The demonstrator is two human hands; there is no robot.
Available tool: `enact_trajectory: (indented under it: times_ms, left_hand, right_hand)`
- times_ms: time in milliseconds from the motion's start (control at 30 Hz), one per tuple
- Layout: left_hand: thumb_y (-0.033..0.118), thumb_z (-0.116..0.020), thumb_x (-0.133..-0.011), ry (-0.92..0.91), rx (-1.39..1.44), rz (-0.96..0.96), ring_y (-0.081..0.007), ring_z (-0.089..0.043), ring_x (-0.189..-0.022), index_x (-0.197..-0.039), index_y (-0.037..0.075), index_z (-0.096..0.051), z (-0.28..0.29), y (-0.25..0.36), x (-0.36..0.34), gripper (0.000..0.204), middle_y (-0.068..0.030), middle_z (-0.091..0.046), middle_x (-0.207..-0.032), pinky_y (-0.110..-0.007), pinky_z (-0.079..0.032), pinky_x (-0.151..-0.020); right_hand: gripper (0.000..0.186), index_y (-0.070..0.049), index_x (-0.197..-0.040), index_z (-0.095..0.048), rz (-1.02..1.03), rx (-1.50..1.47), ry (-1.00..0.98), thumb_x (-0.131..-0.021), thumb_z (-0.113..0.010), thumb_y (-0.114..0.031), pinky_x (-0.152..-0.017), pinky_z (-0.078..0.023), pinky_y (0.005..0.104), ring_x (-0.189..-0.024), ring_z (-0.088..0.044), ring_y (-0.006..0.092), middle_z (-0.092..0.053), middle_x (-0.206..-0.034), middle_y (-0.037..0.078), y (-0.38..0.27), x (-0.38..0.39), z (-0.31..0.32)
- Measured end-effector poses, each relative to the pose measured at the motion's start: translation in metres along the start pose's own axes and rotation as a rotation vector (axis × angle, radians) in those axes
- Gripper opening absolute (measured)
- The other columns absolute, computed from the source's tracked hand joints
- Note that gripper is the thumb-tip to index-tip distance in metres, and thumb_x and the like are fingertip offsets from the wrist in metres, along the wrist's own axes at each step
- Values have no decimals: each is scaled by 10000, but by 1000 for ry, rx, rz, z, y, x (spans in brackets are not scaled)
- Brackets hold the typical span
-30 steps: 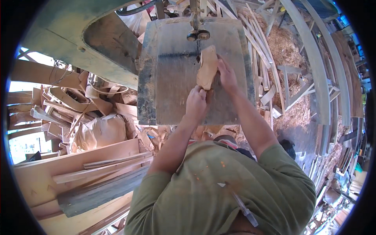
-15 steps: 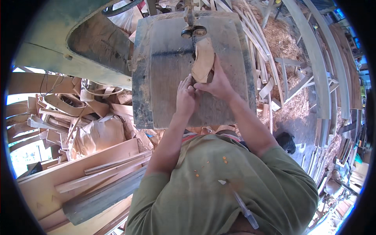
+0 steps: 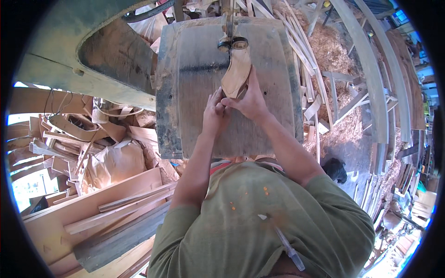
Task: The person adjusts the controls and guides of a bandsaw, applies liquid from a bottle to a wooden block, and then cuts a curved shape into the block using the saw.
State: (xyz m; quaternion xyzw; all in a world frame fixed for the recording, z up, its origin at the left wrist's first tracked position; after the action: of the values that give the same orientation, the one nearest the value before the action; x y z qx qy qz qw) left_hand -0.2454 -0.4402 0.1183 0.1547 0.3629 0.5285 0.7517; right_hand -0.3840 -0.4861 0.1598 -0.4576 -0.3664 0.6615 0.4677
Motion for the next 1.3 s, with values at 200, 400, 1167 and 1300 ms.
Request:
enact_trajectory:
  times_ms: [200,400,1167,1300]
  left_hand:
    - [40,-683,-825,-3,156,119,-407,-509,-1346,-1120,-35,-682,-1,-11,0,304,-212,-534,-1454,-514,-391,-1155]
    - [72,-739,-808,51,153,91,-423,-508,-1344,-969,-70,-663,-3,-11,-7,227,-234,-549,-1429,-507,-392,-1157]
    - [261,-567,-1041,-69,868,391,-190,-681,-1111,-1216,-21,-697,-5,-149,-182,357,-123,-733,-1188,-282,-480,-996]
    - [368,-617,-1025,-195,1098,456,-131,-666,-1034,-1143,-30,-715,-37,-108,-208,426,-78,-742,-1074,-230,-470,-930]
  right_hand:
    - [1378,98,-1543,-112,-24,-5,25,-564,-994,-306,-1203,-288,431,-1446,-336,378,-343,-1526,253,9,1,-2]
    - [1226,-18,-1561,-181,-18,-201,10,-628,-969,-125,-1159,-355,370,-1360,-451,237,-458,-1445,123,0,-7,1]
    - [1087,-32,-1609,-187,-139,-24,-120,-754,-856,-90,-1214,-284,376,-1482,-368,286,-404,-1586,169,29,3,15]
    - [924,-50,-1595,-262,-147,47,-65,-823,-768,-15,-1209,-290,376,-1486,-365,281,-407,-1590,165,23,9,23]
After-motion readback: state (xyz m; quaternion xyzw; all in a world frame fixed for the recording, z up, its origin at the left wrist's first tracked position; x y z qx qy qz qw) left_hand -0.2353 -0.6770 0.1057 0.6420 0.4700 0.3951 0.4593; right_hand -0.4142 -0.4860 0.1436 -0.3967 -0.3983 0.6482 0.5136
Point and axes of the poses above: each hand's wrist, its own x-axis away from the middle knuckle, its own z-axis out of the back of the hand, y = z × x, the point moved 8 cm from there along -x, towards the middle knuckle
